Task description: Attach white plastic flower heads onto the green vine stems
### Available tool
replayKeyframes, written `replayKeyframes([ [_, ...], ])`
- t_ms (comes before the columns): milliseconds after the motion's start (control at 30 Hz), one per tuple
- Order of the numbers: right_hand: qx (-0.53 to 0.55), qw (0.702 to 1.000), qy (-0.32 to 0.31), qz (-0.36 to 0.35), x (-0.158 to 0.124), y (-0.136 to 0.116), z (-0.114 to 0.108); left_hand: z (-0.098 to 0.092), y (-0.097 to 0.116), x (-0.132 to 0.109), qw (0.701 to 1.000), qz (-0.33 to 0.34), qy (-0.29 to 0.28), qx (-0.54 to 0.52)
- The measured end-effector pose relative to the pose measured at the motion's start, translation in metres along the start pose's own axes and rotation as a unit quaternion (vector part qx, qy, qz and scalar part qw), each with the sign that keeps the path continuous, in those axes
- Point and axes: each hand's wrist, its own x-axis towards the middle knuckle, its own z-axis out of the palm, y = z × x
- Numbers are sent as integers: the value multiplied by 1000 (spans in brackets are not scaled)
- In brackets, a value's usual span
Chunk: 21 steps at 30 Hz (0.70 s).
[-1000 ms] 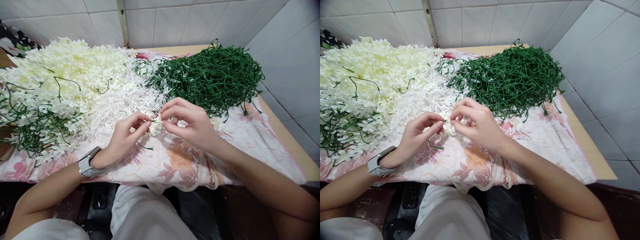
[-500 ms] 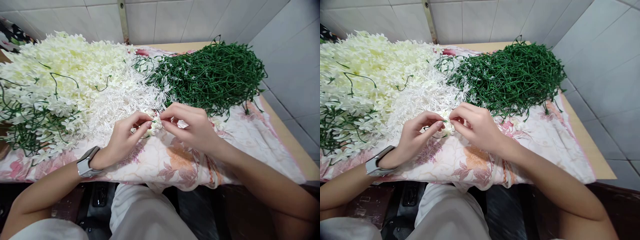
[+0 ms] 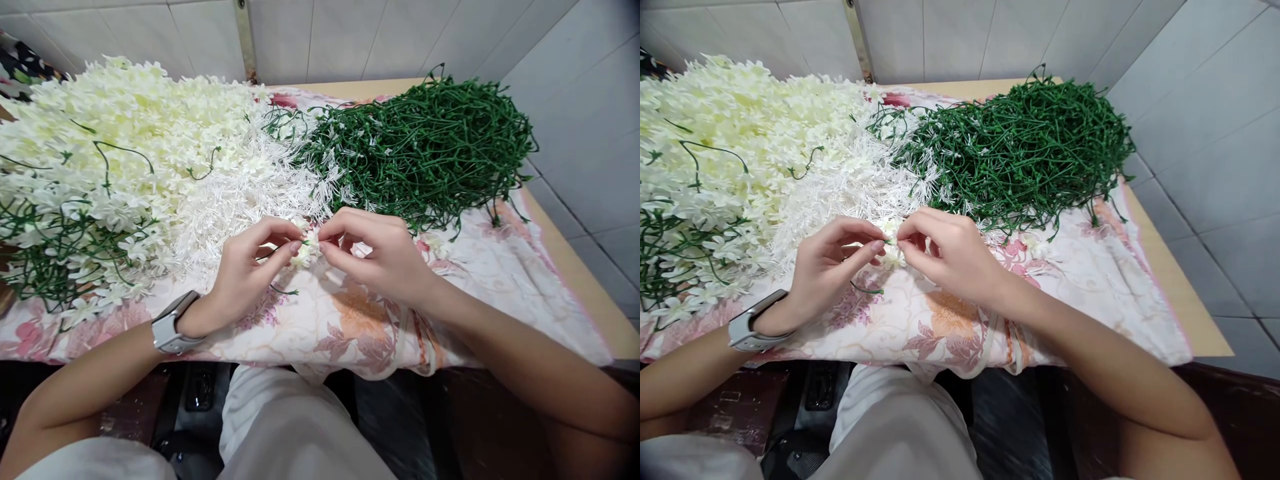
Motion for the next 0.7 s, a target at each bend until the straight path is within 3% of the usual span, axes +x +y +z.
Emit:
replayKeyframes([
  [700,-30,999,20,-29,-3,-2,3,1,-3,1,999,31,4,9],
])
